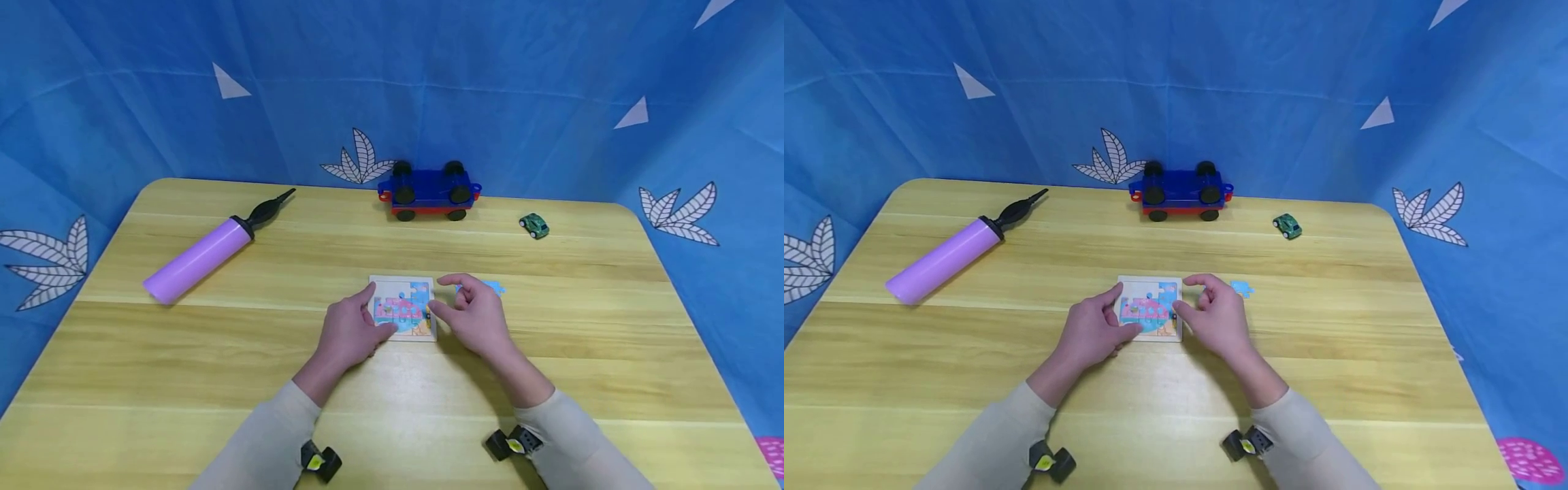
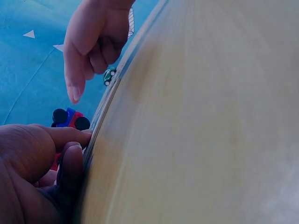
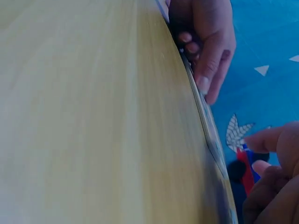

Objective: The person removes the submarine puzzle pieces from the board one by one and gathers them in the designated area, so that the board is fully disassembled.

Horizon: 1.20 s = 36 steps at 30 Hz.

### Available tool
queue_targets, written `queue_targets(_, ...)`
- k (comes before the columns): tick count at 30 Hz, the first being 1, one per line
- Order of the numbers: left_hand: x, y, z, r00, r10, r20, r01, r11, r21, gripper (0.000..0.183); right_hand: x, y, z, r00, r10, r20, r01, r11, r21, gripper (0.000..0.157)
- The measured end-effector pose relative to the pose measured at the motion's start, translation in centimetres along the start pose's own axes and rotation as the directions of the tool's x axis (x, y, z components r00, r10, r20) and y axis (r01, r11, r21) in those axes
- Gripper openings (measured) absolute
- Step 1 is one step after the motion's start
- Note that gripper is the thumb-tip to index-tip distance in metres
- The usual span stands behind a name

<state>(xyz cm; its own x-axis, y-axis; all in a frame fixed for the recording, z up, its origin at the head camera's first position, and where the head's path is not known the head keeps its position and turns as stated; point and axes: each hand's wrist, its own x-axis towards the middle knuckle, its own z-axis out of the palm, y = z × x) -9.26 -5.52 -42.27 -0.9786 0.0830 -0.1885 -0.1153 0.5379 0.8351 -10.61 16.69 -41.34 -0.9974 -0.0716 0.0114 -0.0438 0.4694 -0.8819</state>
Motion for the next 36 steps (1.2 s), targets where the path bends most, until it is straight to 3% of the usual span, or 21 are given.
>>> queue_targets(12, -0.1, 0.2, -0.2, 1.000, 0.000, 0.005, 0.000, 1.000, 0.002, 0.084, 0.5, 0.3, 2.1, 0.997, 0.073, -0.009, -0.073, 0.996, -0.052, 0.037)
queue_targets(36, 0.1, 0.0, 0.1, 0.998, 0.060, -0.030, -0.056, 0.992, 0.115, 0.081, 0.7, 0.3, 2.1, 0.997, 0.080, 0.022, -0.077, 0.991, -0.108, 0.044)
